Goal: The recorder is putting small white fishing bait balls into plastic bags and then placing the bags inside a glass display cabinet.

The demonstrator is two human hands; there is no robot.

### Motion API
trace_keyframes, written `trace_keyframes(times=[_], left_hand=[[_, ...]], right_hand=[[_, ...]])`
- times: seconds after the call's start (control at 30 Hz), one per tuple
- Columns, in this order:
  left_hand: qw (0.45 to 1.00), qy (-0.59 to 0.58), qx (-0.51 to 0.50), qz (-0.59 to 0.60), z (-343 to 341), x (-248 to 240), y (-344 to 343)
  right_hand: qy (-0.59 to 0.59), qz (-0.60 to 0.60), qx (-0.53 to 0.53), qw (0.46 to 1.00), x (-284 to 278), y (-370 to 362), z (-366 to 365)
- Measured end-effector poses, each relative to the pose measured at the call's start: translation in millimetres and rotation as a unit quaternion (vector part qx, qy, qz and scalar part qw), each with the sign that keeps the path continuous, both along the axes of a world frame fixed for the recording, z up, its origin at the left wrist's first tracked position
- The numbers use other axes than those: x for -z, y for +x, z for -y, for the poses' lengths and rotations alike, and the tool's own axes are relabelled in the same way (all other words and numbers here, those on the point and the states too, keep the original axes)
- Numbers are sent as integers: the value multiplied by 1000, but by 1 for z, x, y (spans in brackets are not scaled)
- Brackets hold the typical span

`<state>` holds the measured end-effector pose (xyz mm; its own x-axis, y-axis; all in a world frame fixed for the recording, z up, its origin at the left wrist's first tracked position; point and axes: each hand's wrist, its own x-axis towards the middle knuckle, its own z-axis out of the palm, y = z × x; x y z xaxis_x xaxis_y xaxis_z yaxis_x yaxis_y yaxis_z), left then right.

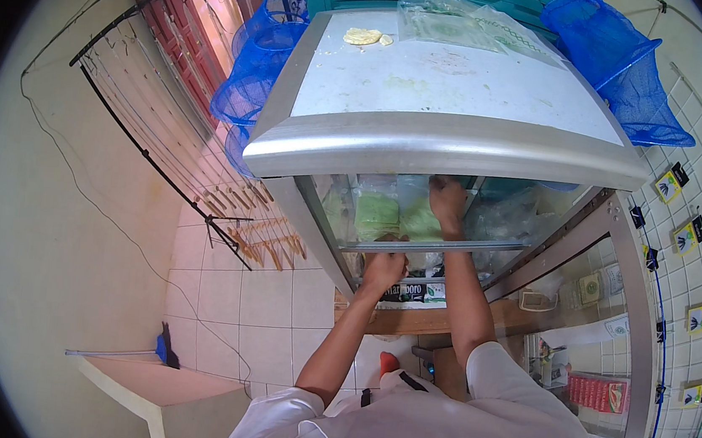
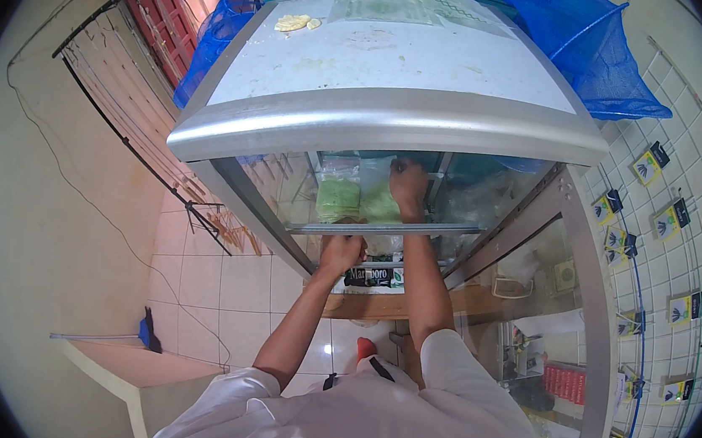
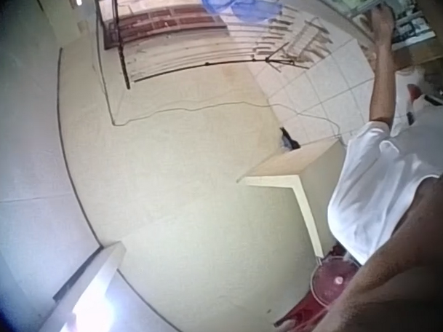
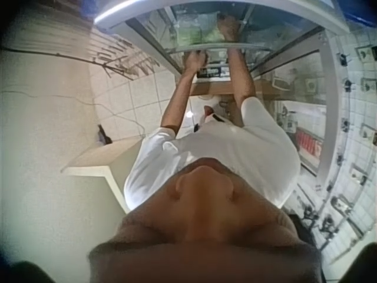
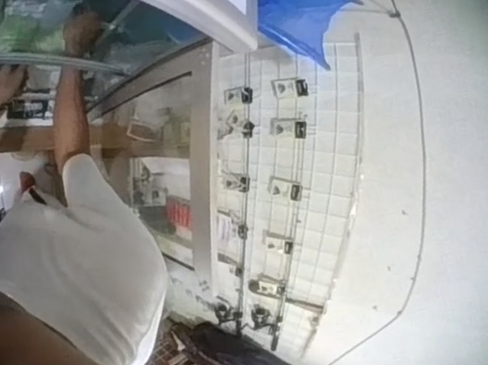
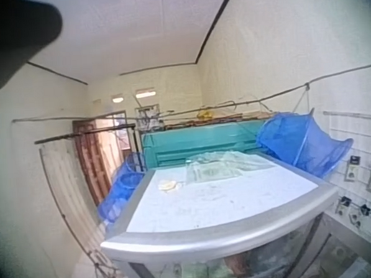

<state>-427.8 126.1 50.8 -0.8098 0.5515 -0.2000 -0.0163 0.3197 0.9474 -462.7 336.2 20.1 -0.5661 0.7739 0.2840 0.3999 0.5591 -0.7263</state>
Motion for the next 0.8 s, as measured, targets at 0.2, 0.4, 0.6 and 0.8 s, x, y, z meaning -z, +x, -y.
trace_keyframes(times=[0.2, 0.4, 0.6, 0.8], left_hand=[[1000, 22, -6, 13, 1, 22, -12], [998, -26, 31, 46, 0, 30, -13], [985, -53, -46, -160, 15, 38, -13], [994, -39, -24, -94, 25, -20, 30]], right_hand=[[81, -81, 41, 993, 2, 4, 3], [-11, -15, -51, 999, 2, 20, 11], [-16, -95, -15, 995, -3, 31, 34], [-30, -191, 48, 980, -6, 83, 45]])
